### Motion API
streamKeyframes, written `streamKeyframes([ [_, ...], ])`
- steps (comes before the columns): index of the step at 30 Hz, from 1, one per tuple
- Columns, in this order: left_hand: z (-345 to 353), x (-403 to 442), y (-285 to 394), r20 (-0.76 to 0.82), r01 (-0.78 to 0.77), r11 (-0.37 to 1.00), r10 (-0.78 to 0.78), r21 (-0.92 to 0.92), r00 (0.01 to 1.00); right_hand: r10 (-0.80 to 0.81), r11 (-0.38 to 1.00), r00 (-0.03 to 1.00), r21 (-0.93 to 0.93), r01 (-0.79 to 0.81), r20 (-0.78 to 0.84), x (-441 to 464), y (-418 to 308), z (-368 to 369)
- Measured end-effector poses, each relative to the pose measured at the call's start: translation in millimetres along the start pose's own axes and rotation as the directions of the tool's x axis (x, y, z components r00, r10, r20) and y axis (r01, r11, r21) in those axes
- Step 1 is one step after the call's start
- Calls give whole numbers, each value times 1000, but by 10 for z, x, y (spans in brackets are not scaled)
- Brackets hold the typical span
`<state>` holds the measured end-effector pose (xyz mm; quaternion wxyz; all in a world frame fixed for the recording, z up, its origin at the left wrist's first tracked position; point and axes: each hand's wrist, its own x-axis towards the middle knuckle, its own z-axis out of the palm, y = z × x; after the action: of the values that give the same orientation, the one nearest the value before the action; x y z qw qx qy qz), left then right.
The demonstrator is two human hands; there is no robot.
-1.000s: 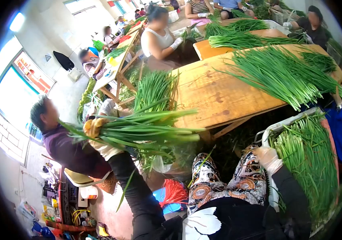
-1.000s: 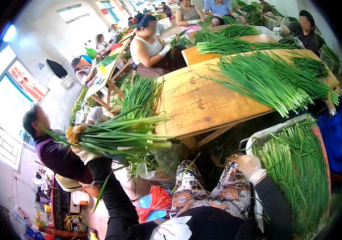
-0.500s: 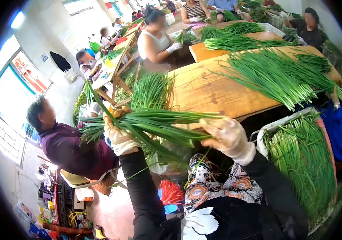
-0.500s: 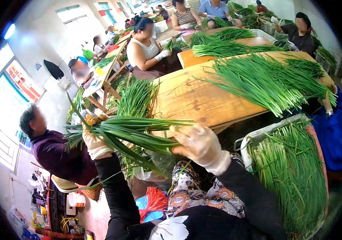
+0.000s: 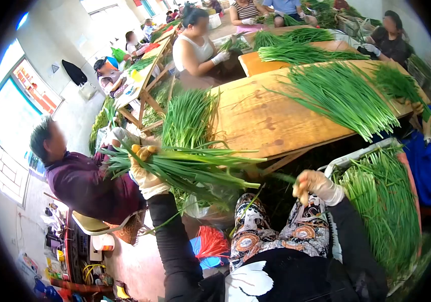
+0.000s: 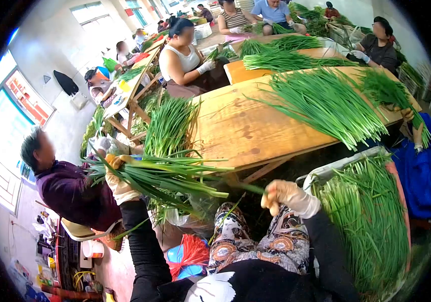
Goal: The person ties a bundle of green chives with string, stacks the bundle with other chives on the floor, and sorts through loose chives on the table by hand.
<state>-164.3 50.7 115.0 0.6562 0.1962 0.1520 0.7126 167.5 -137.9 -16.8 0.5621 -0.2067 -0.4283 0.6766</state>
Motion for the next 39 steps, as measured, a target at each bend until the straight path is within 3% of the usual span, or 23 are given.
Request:
streamKeyframes([
  [1, -286, 204, 87, 183, 39, 988, -11, -151, 983, 132, 977, 991, -169, -133, -18, -103, -36, -23],
  [2, -197, 92, 97, 216, 43, 995, -22, -92, 976, 257, 908, 965, -326, -262, -58, -169, -63, -7],
  [3, -255, 121, 104, 238, 30, 993, -2, -114, 971, 392, 504, 918, -822, -266, -57, -143, -25, -55],
  [4, -296, 164, 99, 264, 22, 990, 15, -137, 964, 416, -169, 895, -981, -98, -161, -101, -202, 150],
  [6, -154, 106, 39, 365, 130, 971, -49, -200, 930, -102, 374, 989, -917, 139, 108, 68, -95, 42],
  [7, -80, 60, -3, 463, 233, 939, -94, -252, 881, -352, 220, 919, -939, 266, 177, 211, -184, 210],
  [9, 32, -14, -125, 428, 242, 937, -116, -253, 896, -530, -135, 792, -952, 275, 304, 483, -429, 638],
  [10, 74, -27, -161, 396, 250, 935, -136, -253, 908, -491, -307, 805, -931, 199, 334, 582, -507, 760],
  [14, 188, -134, -208, 282, 125, 986, -89, -113, 955, -327, -303, 924, -948, 96, 198, 851, -249, 488],
  [17, 131, -172, -187, 357, 193, 977, -147, -95, 923, -393, -179, 895, -973, 149, 209, 816, -328, 479],
  [20, 75, -105, -154, 427, 265, 961, -209, -76, 880, -509, -195, 821, -963, 186, 261, 830, -229, 379],
  [22, -14, 14, -79, 433, 231, 966, -160, -115, 887, -447, -460, 844, -885, 68, 296, 717, -179, 195],
  [24, -39, 64, 141, 460, 129, 985, -62, -116, 886, -426, -475, 874, -880, 6, 235, 476, -167, -90],
  [26, 4, -28, 247, 126, -145, 987, 135, 73, 983, -255, -502, 967, -850, -160, -31, 243, -61, -241],
  [27, 5, -18, 271, 111, -171, 976, 157, 132, 981, 241, -602, 823, -744, -290, -515, 244, -11, -265],
  [28, 21, -10, 254, 107, -169, 976, 155, 137, 982, 368, -617, 772, -757, -214, -518, 120, -79, -129],
  [30, 93, 24, 141, 403, 148, 987, -112, -60, 909, 348, -521, 745, -778, -352, -570, 319, -506, 378],
  [31, 91, 72, 44, 448, 253, 964, -192, -79, 873, 211, -287, 923, -923, -256, -322, 370, -564, 335],
  [32, 331, -141, -129, 274, -22, 972, -45, 235, 961, -1, -69, 997, -995, -76, -76, 416, -623, 294],
  [34, 726, -530, -522, 170, -83, 866, -3, 493, 985, -76, 183, 984, -968, 170, 159, 637, -913, 658],
  [35, 761, -524, -684, 243, -9, 846, -143, 532, 960, -81, 280, 989, -949, 145, 127, 760, -898, 755],
  [37, 938, -675, -1115, 325, -62, 857, -127, 512, 937, -145, 440, 982, -881, 174, 121, 1002, -795, 788],
  [39, 1079, -722, -1413, 506, -184, 741, -236, 646, 830, -253, 375, 965, -913, 161, 66, 1075, -651, 714],
])
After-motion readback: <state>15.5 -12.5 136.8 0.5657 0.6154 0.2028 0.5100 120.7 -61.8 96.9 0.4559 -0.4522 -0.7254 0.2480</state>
